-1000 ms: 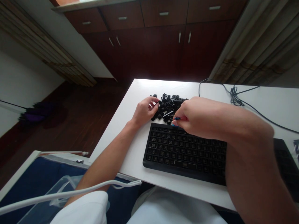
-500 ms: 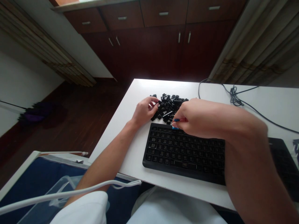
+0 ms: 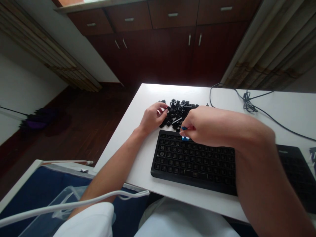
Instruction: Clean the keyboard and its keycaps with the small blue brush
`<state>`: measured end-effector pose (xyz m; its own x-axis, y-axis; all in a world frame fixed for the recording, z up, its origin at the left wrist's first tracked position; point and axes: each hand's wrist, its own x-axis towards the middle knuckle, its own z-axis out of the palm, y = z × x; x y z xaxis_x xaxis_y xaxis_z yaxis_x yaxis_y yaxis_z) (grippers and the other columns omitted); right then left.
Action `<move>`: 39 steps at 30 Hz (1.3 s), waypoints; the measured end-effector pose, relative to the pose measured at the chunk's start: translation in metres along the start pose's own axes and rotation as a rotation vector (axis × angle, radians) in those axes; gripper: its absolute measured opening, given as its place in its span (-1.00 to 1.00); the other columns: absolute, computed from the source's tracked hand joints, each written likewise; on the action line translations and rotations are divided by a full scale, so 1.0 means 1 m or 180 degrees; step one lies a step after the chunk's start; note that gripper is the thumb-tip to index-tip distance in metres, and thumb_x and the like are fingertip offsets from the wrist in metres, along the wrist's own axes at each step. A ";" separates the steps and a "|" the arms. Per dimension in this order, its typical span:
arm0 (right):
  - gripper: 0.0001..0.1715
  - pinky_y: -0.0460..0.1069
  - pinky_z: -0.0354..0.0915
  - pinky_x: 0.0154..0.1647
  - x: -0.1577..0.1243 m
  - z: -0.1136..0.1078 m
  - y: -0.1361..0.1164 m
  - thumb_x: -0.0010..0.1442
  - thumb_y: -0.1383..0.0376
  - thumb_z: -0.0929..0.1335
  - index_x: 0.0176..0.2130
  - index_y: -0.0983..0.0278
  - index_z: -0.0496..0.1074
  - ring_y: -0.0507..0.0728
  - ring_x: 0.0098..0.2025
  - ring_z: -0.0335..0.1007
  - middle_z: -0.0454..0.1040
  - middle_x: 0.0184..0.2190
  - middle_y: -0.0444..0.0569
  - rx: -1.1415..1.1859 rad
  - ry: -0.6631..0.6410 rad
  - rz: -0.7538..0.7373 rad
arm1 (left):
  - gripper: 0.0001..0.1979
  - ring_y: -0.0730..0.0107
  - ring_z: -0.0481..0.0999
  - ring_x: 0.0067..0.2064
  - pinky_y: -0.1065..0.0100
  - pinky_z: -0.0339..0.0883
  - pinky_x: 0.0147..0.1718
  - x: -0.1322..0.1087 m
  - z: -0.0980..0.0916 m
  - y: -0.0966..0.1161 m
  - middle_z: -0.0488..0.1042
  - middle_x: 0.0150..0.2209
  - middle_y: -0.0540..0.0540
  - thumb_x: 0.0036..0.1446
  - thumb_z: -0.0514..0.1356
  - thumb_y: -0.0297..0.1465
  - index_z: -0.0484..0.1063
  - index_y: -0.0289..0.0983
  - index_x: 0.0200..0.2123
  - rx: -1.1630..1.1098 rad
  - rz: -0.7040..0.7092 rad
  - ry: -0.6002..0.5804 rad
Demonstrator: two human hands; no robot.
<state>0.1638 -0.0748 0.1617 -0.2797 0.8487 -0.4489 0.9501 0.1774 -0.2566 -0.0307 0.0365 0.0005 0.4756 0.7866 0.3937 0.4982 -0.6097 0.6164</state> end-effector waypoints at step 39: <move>-0.69 -0.04 0.07 -0.52 0.000 -0.001 0.003 0.26 0.12 0.30 -0.27 0.19 0.58 0.03 -0.56 0.28 0.54 -0.43 -0.06 -0.0018 0.0001 0.0058 | -0.82 0.45 0.51 -0.34 0.38 0.45 -0.33 -0.001 0.000 -0.003 0.59 -0.19 -0.10 0.26 0.19 -0.37 0.49 -0.27 -0.10 0.0014 -0.0012 -0.0015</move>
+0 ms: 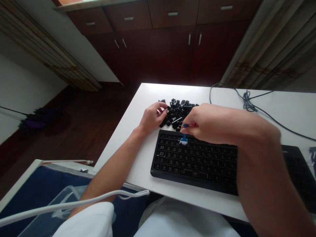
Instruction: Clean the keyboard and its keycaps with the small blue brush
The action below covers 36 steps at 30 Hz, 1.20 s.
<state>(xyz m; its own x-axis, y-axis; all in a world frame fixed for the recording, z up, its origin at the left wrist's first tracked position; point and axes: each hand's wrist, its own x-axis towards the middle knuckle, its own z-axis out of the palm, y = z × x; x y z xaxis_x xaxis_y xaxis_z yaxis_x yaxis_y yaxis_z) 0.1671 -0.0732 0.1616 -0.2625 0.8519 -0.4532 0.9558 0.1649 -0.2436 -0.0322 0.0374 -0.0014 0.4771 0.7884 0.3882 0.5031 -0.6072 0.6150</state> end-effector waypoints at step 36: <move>-0.75 -0.03 0.05 -0.56 -0.003 0.001 -0.003 0.18 0.18 0.34 -0.45 0.21 0.52 0.02 -0.63 0.24 0.52 -0.52 -0.06 -0.0025 0.0148 0.0192 | -0.81 0.46 0.51 -0.35 0.38 0.47 -0.35 -0.001 0.001 -0.005 0.59 -0.20 -0.10 0.26 0.20 -0.36 0.50 -0.27 -0.09 -0.0016 0.0028 -0.0005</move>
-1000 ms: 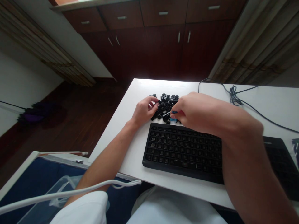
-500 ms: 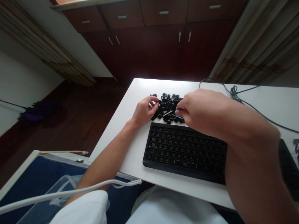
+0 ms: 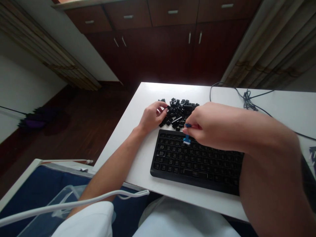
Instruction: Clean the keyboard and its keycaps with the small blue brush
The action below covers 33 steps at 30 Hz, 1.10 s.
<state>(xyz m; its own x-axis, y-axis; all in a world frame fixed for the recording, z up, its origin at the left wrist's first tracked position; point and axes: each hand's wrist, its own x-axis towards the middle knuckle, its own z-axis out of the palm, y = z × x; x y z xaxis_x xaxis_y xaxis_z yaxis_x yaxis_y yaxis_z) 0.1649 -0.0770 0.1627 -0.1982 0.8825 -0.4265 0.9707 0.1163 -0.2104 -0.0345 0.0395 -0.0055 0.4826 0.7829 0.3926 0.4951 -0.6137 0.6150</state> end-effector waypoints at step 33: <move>-0.72 -0.05 0.02 -0.61 -0.003 0.001 -0.009 0.20 0.18 0.32 -0.47 0.23 0.48 -0.02 -0.66 0.18 0.48 -0.54 -0.10 0.0072 0.0066 -0.0332 | -0.82 0.46 0.51 -0.33 0.38 0.45 -0.32 0.002 -0.001 0.004 0.58 -0.23 -0.06 0.26 0.20 -0.37 0.49 -0.26 -0.09 0.0009 0.0007 0.0014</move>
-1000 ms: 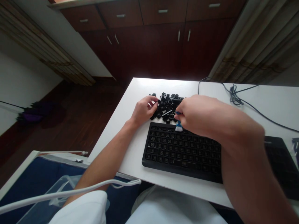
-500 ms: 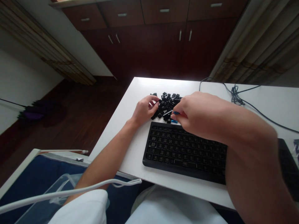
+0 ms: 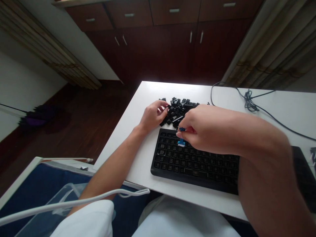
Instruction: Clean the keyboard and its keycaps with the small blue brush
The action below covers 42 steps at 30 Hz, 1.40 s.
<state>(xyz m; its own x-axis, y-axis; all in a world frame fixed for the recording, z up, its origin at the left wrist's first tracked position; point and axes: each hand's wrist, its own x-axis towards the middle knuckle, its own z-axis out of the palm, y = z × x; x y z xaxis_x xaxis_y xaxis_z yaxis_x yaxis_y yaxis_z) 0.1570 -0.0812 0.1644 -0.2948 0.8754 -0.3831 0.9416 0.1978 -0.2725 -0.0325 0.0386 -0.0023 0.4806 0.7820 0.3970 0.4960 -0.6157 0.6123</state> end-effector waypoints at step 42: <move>-0.85 -0.04 0.00 -0.57 0.007 0.003 0.002 0.12 0.32 0.33 -0.40 0.22 0.53 0.00 -0.62 0.16 0.51 -0.48 -0.07 -0.0279 0.0322 0.0085 | -0.69 0.48 0.53 -0.24 0.37 0.57 -0.24 0.001 0.001 -0.004 0.44 -0.01 -0.13 0.26 0.20 -0.46 0.44 -0.23 0.07 -0.0041 0.0187 0.0358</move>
<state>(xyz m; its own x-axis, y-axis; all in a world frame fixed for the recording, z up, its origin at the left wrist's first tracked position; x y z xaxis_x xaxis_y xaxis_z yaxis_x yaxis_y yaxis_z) 0.1565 -0.0765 0.1582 -0.2556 0.9200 -0.2972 0.9608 0.2077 -0.1835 -0.0336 0.0416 -0.0056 0.4241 0.7509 0.5062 0.4597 -0.6601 0.5940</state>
